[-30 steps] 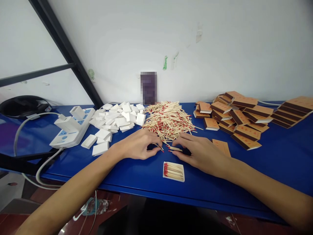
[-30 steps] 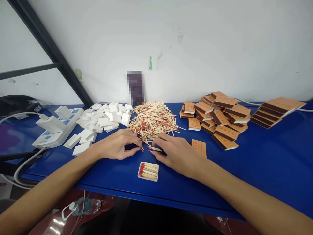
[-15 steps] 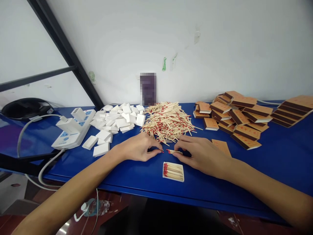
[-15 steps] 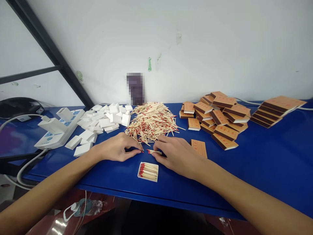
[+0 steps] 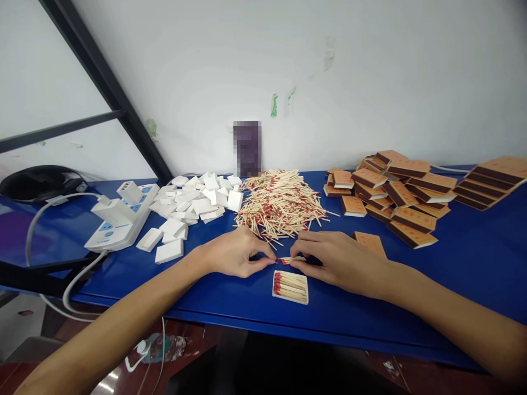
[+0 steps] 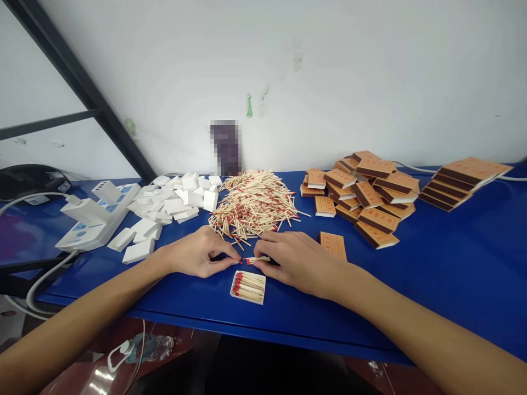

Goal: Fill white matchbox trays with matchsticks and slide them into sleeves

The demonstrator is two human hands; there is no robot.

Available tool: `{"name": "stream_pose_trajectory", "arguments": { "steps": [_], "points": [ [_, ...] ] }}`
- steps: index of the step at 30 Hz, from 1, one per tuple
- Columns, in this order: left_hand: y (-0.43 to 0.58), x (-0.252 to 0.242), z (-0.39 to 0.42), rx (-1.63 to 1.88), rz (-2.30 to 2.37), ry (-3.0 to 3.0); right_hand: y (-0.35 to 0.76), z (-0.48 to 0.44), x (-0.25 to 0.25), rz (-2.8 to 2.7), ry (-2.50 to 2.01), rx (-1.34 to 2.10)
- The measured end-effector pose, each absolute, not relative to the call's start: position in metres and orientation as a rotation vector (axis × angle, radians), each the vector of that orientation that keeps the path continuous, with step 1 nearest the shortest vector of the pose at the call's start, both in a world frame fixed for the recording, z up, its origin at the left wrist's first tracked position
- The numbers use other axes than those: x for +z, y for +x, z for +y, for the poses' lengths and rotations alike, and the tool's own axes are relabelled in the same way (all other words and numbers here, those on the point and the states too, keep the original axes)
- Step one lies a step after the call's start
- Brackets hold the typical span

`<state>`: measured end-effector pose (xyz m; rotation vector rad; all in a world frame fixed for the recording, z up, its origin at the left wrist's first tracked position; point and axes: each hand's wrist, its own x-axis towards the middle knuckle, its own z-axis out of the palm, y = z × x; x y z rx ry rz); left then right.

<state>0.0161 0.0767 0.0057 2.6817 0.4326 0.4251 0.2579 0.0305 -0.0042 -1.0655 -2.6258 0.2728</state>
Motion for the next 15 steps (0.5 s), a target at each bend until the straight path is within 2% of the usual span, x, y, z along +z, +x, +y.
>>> {"name": "stream_pose_trajectory", "arguments": {
  "steps": [5,15],
  "points": [
    [0.0156,0.0077,0.0763,0.546,0.470,2.685,0.2588,0.0304,-0.0042,-2.622,-1.056,0.275],
    [0.0153,0.0098,0.0832,0.385,0.449,2.822,0.2586,0.0295,-0.0012,-2.640,-1.062,0.316]
  ]
}}
